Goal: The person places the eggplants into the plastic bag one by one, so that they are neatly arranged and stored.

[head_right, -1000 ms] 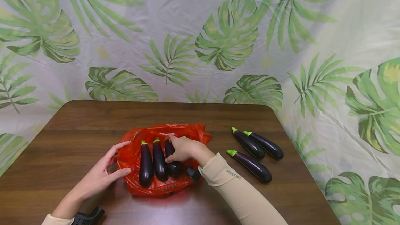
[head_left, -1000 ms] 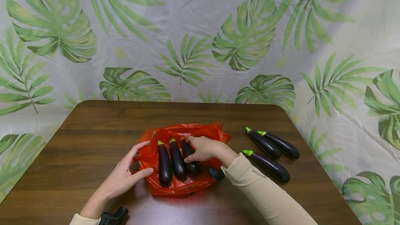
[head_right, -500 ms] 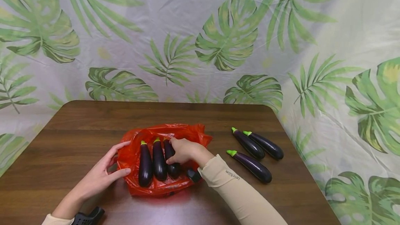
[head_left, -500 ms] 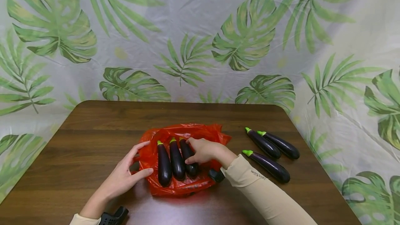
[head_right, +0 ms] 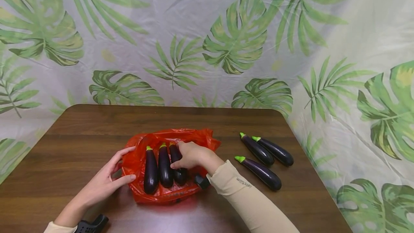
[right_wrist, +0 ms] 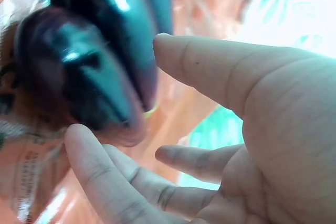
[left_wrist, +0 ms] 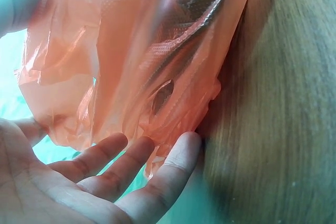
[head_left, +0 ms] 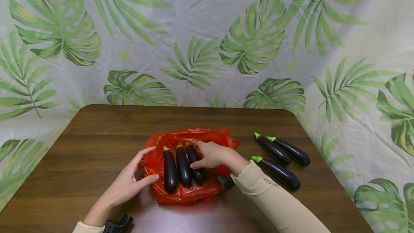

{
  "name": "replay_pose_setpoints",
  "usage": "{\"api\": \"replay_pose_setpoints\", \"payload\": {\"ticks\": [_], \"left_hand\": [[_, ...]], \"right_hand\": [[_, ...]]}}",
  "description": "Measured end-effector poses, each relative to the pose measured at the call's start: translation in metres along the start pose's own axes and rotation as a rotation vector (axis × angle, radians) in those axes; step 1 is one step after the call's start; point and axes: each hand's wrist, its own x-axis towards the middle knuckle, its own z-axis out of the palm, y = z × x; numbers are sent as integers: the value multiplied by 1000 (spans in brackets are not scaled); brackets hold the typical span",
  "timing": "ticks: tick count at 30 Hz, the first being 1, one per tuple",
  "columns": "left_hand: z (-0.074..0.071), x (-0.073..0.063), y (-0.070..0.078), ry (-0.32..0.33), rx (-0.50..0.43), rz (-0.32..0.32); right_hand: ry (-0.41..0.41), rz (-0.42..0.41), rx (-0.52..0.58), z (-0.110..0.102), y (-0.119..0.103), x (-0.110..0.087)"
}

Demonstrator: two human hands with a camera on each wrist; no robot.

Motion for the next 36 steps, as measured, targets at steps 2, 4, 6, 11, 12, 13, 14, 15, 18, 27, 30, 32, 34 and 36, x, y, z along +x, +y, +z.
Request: {"api": "replay_pose_setpoints", "payload": {"ticks": [2, 4, 6, 11, 12, 13, 14, 15, 18, 27, 30, 32, 34, 36], "left_hand": [[0, 0, 0, 2, 8, 1], [0, 0, 0, 3, 14, 1], [0, 0, 0, 4, 16, -1], [0, 0, 0, 2, 11, 2], [0, 0, 0, 2, 9, 3], [0, 0, 0, 1, 6, 4], [0, 0, 0, 1, 3, 4], [0, 0, 0, 0, 1, 3], [1, 0, 0, -1, 1, 1], [-2, 1, 2, 11, 22, -9], [-1, 1, 1, 10, 17, -6], [-1, 1, 1, 9, 12, -4], [-1, 1, 1, 9, 13, -5], [-1, 0, 1, 9, 11, -6]], "right_hand": [[5, -21, -5, -2, -2, -3], [14, -50, -7, -5, -5, -8], [24, -78, -4, -8, -9, -13], [42, -128, 38, -20, -16, -29], [48, -136, 45, -22, -16, -33], [56, -148, 52, -24, -16, -36], [63, -160, 56, -27, -16, -39], [73, -172, 53, -29, -15, -42], [93, -194, 58, -34, -11, -51], [153, -192, 93, -49, 7, -74], [173, -175, 109, -53, 16, -81], [188, -172, 124, -55, 23, -87], [208, -177, 146, -57, 31, -92], [229, -184, 163, -59, 39, -98]]}}
